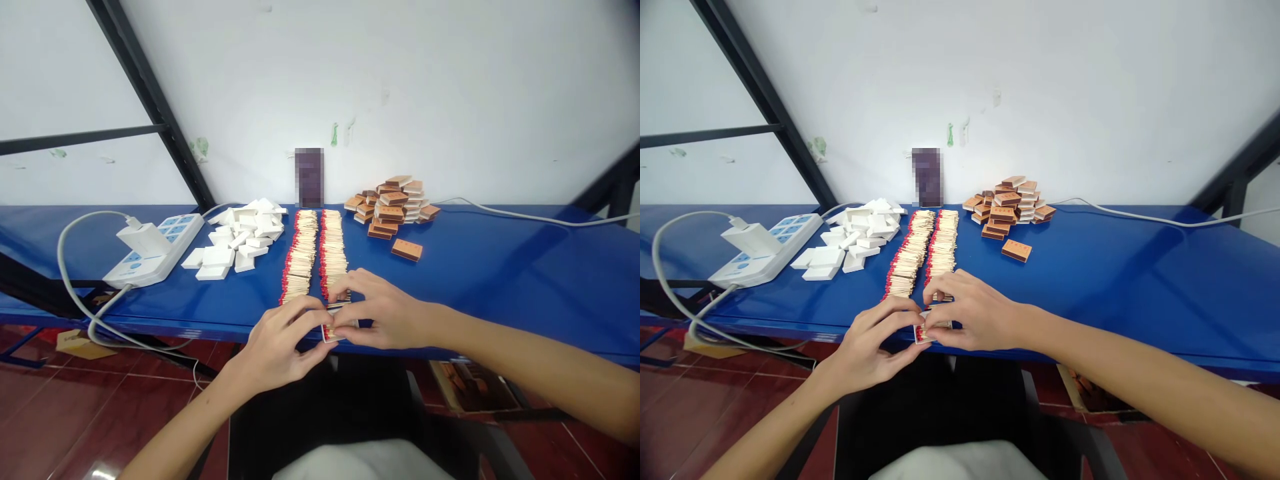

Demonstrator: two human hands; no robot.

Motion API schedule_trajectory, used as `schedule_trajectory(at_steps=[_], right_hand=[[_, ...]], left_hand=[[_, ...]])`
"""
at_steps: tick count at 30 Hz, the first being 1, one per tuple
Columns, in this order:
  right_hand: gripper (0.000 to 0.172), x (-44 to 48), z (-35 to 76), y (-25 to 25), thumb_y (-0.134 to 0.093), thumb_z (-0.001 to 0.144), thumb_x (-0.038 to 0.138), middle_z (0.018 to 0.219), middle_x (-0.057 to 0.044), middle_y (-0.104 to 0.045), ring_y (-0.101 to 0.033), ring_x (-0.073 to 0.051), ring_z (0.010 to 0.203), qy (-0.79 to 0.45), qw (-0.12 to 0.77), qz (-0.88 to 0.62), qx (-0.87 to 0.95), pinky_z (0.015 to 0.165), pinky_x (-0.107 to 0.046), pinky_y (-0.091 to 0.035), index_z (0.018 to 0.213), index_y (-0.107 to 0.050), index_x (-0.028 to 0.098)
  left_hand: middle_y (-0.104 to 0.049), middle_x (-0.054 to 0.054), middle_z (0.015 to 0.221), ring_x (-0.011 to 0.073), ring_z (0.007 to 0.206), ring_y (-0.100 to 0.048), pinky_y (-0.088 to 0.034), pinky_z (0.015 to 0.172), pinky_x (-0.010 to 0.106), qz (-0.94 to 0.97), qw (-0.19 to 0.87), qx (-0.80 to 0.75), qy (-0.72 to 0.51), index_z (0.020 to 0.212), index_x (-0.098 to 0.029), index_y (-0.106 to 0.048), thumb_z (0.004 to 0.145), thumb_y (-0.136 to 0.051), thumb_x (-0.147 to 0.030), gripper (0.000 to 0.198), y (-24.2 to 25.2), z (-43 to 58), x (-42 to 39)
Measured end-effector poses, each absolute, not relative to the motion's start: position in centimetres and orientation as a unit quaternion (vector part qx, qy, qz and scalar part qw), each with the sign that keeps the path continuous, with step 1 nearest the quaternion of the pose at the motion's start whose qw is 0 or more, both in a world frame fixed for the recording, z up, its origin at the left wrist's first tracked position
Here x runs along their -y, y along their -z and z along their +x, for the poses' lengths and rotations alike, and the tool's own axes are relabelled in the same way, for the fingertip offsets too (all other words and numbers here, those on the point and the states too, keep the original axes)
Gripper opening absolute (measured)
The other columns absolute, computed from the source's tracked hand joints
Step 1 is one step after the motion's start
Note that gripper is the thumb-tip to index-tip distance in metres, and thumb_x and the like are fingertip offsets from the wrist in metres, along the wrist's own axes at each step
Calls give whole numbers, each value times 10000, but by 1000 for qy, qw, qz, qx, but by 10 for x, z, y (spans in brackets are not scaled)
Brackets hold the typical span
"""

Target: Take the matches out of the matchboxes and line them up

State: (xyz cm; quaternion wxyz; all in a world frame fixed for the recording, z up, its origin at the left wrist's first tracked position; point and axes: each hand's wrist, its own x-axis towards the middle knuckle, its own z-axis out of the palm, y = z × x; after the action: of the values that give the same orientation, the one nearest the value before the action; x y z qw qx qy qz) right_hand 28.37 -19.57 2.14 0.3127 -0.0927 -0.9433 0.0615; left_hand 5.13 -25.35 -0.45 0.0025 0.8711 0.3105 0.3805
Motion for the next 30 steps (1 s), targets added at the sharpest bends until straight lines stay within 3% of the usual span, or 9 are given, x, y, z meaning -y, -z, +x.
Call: schedule_trajectory(at_steps=[13,17,23,25,27,30], right_hand=[[122,195,287,-24,-615,988,289,1086,-68,-660,-597,-174,988,-90,273,-81,954,875,-358,-428,961,-710,218],[147,197,288,-26,-676,915,327,1073,-89,-661,-591,-184,934,-116,276,-90,950,853,-358,-445,926,-641,184],[128,201,288,-27,-649,858,230,1039,-96,-663,-595,-186,911,-148,256,-87,951,822,-331,-488,940,-559,191],[148,202,289,-27,-650,842,217,990,-78,-661,-590,-181,878,-144,253,-86,953,797,-321,-486,955,-558,193],[170,203,290,-27,-656,821,206,941,-54,-654,-578,-172,835,-140,248,-87,955,771,-312,-473,957,-555,195],[193,202,291,-28,-659,800,210,916,-38,-649,-565,-166,806,-140,243,-88,956,763,-312,-460,959,-550,196]], left_hand=[[-720,76,1085,194,995,-699,-573,840,301,873,33,-311,-374,1117,-197,-613,893,-724,-248,255,4,50,252],[-731,76,1041,205,924,-688,-562,821,341,871,10,-316,-375,1086,-190,-617,877,-722,-248,241,1,53,252],[-709,103,1043,223,903,-657,-553,827,383,871,-18,-297,-390,1129,-172,-612,811,-744,-264,356,-3,54,255],[-676,126,1059,236,911,-647,-554,791,389,857,-23,-287,-428,1121,-166,-617,803,-688,-282,346,0,53,256],[-639,109,949,219,816,-620,-523,677,359,834,-36,-260,-486,1042,-172,-623,804,-603,-275,260,7,53,257],[-538,42,721,170,604,-501,-380,526,314,816,-70,-215,-532,847,-195,-587,793,-530,-248,95,17,53,254]])
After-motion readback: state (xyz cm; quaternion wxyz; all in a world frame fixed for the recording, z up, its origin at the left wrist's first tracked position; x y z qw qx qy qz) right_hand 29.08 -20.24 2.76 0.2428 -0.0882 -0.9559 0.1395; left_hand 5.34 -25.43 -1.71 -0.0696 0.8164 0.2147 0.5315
